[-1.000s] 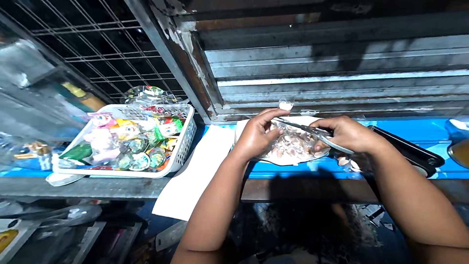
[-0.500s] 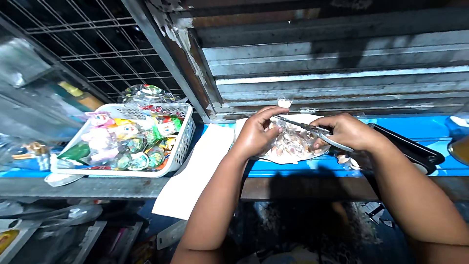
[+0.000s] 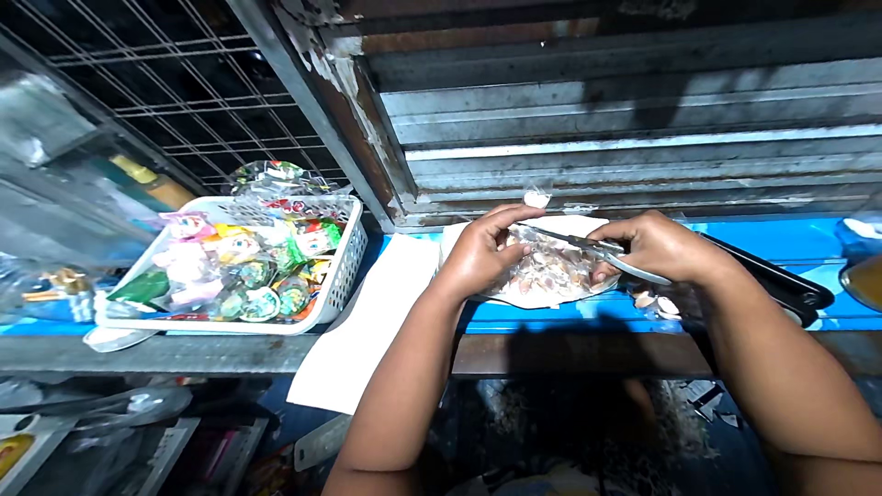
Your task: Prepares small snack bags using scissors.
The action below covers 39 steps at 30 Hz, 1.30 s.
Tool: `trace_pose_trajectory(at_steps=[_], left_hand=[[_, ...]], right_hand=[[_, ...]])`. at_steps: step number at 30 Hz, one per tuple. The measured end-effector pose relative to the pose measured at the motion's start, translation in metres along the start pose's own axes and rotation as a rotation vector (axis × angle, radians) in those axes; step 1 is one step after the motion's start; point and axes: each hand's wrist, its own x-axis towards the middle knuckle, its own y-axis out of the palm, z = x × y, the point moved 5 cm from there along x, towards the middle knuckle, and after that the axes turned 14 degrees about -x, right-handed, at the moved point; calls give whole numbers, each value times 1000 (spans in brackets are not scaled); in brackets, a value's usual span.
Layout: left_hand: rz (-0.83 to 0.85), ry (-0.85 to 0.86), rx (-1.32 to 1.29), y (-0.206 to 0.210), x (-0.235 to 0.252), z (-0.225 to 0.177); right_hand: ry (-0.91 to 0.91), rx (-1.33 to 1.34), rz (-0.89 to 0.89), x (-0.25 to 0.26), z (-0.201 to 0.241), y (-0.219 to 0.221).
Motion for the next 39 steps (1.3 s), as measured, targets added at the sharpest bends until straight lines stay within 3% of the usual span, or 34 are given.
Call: trace_pose_trajectory(at_steps=[16,22,28,33,39], left_hand=[[65,-35,-3,3,-1,-1],[43,-62,-22,2,0,-2],[-64,-129,-227,13,3,9],[23,-209,-238,33,3,15],[99,-267,-211,38,2,18]], right_hand=[[-1,-9,44,-3,-1,-2],[-12,121,61,0,-6,0],[67,435,-107,3,11,10],[17,425,-354,0,33,18],[-20,311,-385,3,30,28]])
